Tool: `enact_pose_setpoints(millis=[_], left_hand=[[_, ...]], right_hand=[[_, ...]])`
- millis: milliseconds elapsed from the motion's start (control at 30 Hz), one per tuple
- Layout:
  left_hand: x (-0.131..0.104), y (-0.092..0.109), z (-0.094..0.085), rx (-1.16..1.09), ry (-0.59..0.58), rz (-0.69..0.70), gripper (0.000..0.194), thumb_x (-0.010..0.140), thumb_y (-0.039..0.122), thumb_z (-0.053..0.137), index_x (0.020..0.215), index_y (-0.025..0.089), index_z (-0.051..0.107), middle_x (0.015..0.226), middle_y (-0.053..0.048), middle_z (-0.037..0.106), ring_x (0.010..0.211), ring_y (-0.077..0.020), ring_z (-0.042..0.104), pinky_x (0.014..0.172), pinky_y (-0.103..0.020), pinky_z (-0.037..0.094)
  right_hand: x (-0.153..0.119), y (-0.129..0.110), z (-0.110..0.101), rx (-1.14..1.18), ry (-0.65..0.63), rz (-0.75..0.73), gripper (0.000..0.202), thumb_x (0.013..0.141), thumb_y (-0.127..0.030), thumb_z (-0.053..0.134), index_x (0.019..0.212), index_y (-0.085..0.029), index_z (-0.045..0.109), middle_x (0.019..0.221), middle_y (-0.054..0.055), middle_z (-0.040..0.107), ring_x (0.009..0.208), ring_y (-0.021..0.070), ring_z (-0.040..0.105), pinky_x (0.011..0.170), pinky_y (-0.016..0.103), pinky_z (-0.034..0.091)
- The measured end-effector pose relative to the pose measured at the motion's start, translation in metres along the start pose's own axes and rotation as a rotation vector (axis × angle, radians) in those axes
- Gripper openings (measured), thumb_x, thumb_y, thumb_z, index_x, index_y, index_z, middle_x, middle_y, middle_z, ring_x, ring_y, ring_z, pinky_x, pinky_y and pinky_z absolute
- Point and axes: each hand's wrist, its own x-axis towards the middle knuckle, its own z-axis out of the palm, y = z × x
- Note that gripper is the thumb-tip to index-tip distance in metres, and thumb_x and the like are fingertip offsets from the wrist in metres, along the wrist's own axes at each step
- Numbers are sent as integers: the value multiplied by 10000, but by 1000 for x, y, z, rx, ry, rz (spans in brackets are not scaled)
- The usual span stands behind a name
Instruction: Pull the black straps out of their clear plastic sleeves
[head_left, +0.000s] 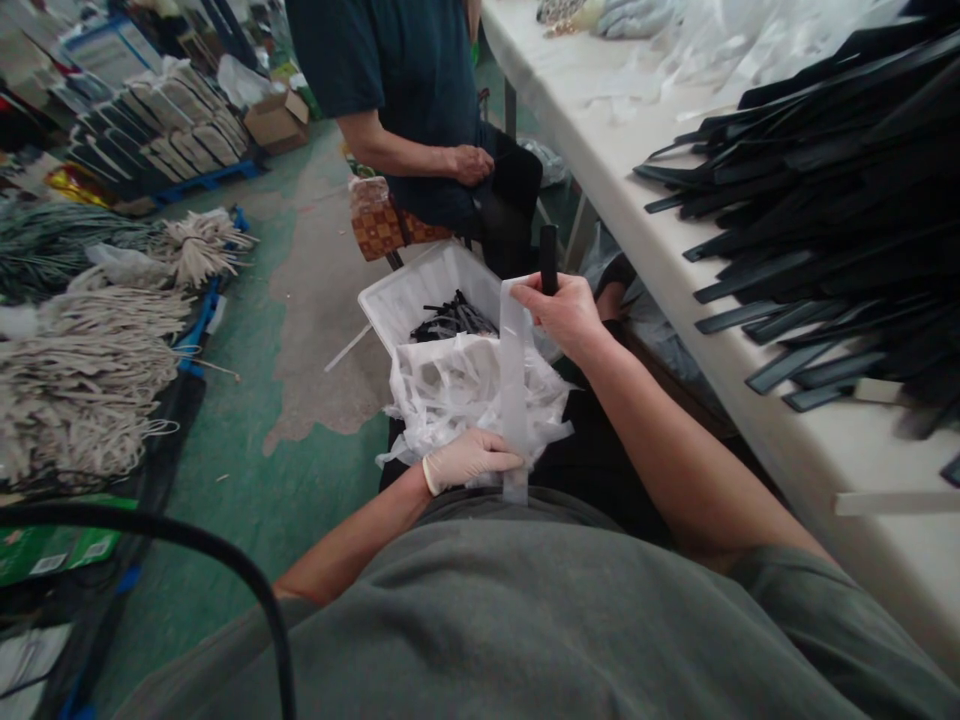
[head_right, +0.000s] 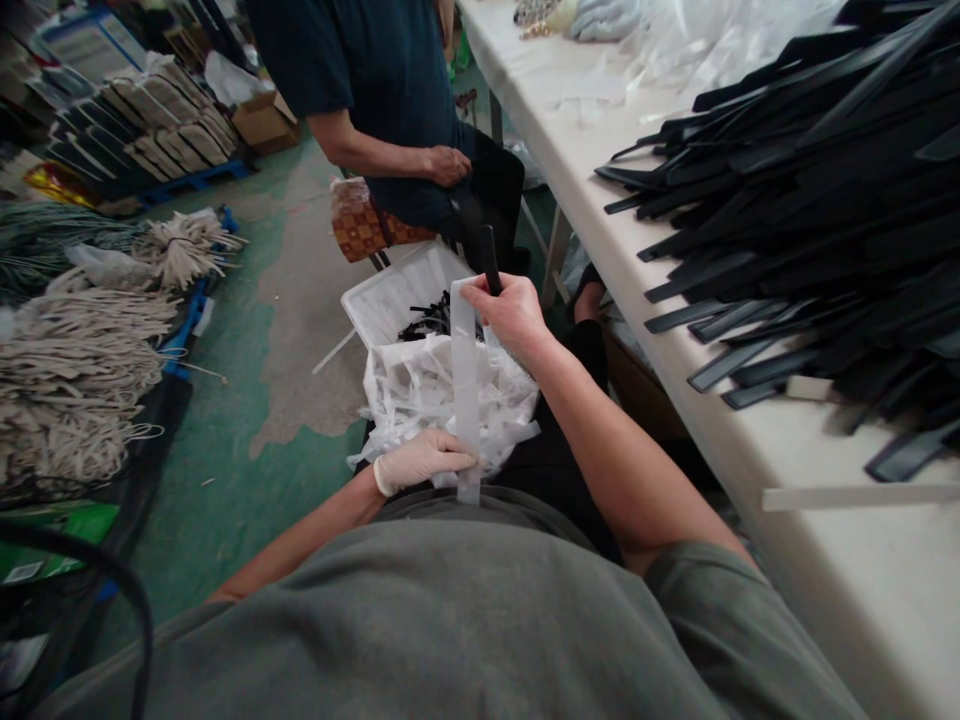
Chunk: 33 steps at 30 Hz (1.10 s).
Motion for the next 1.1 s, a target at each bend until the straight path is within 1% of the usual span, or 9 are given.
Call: enact_pose_setpoints(millis=[233, 367, 467, 567, 667, 767, 867, 967, 1100], left_hand=[[2, 0, 1, -74, 14, -54, 254, 745, 402, 721, 792, 159, 781, 804, -57, 753, 718, -156, 653, 724, -244, 494], [11, -6, -9, -344, 136, -53, 372, 660, 471, 803, 722, 112, 728, 727, -73, 719, 650, -147, 638, 661, -246, 500], [21, -4, -30, -703, 371, 19, 367, 625, 421, 854, 700, 128, 646, 636, -21, 655, 609, -135, 632, 675, -271, 537], [29, 4, -52, -992, 597, 82, 286, 711, 340, 817, 733, 164, 593, 621, 21, 622, 593, -122, 633, 693, -293, 559], [33, 11, -63, -1176, 653, 134, 221, 798, 323, 749, 755, 172, 594, 693, 3, 661, 644, -124, 658, 701, -278, 556], [41, 12, -61, -1257, 588, 149, 219, 844, 352, 702, 764, 170, 612, 747, -12, 679, 688, -123, 667, 694, -256, 544], [47, 16, -64, -1277, 590, 133, 244, 902, 389, 620, 787, 173, 621, 807, -37, 695, 757, -139, 680, 713, -266, 543], [32, 43, -96, -1150, 761, 244, 281, 936, 438, 543, 887, 179, 640, 1029, -81, 713, 989, -179, 671, 817, -295, 543], [-52, 112, -182, -742, 1177, 779, 434, 1011, 505, 277, 1213, 302, 604, 1367, 71, 581, 1303, -165, 500, 979, -303, 461]], right_hand=[[27, 5, 7, -47, 41, -52, 152, 744, -269, 678, 681, -149, 611, 487, -73, 441, 444, 63, 404, 466, 215, 323], [27, 4, -2, -91, 6, -48, 236, 806, -369, 649, 704, -157, 621, 483, -42, 526, 414, 72, 399, 435, 216, 306], [-1, 4, -15, -149, -217, 20, 404, 884, -508, 535, 713, -159, 646, 469, -11, 574, 368, 83, 391, 403, 228, 300], [-46, 12, -23, -266, -519, 163, 606, 915, -607, 426, 579, -159, 660, 353, 6, 487, 368, 110, 446, 441, 236, 365], [-91, 24, -17, -242, -728, 348, 626, 909, -648, 396, 623, -169, 682, 385, 20, 539, 360, 124, 479, 437, 246, 392], [-118, 26, -4, -215, -786, 427, 551, 922, -609, 394, 691, -178, 650, 478, 21, 617, 349, 115, 494, 425, 242, 392], [-125, 22, 2, -273, -674, 376, 446, 943, -545, 392, 846, -185, 636, 544, 3, 658, 369, 118, 530, 446, 241, 407], [-124, 19, 0, -321, -669, 333, 427, 960, -520, 362, 985, -186, 626, 620, 5, 700, 415, 136, 586, 470, 251, 431], [-125, 17, -7, -253, -621, 255, 512, 961, -524, 363, 1344, -204, 479, 814, 21, 742, 431, 136, 595, 506, 279, 475]])
